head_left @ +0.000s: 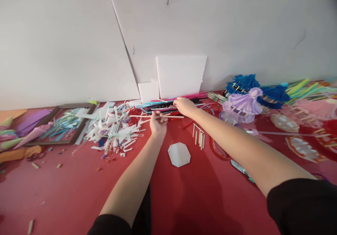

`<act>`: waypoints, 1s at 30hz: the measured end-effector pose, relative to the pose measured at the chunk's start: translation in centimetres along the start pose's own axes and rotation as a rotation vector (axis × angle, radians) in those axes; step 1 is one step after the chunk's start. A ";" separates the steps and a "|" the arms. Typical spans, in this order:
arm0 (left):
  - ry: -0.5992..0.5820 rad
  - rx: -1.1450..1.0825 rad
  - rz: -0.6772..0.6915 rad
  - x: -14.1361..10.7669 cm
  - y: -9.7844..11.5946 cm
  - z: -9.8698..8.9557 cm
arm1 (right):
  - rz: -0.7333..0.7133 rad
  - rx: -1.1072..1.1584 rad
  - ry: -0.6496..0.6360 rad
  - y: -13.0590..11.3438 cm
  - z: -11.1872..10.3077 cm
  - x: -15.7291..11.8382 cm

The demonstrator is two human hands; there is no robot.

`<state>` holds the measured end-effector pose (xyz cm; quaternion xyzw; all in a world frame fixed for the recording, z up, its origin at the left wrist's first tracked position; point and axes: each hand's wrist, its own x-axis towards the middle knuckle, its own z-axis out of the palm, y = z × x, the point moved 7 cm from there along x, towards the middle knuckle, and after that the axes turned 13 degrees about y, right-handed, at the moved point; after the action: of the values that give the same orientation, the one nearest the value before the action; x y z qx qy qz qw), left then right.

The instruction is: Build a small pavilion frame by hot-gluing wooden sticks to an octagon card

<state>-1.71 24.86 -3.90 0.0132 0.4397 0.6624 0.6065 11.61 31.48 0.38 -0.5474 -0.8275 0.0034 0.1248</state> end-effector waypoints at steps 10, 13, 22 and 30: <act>0.012 -0.077 -0.048 -0.4 0.2 0.0 | -0.060 -0.076 0.064 -0.7 -0.7 -0.7; 0.014 -0.080 -0.039 -0.3 0.1 0.2 | -0.049 -0.085 0.098 -0.7 -0.8 -0.7; 0.010 -0.040 0.013 0.1 -0.2 0.4 | -0.054 0.019 0.364 -1.5 -3.7 -0.1; 0.001 0.004 0.019 0.1 -0.6 0.6 | -0.310 0.189 0.205 -5.3 -2.2 -1.3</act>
<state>-0.97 25.19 -3.94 0.0185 0.4412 0.6671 0.5999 7.71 27.91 2.99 -0.3968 -0.8808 0.0061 0.2584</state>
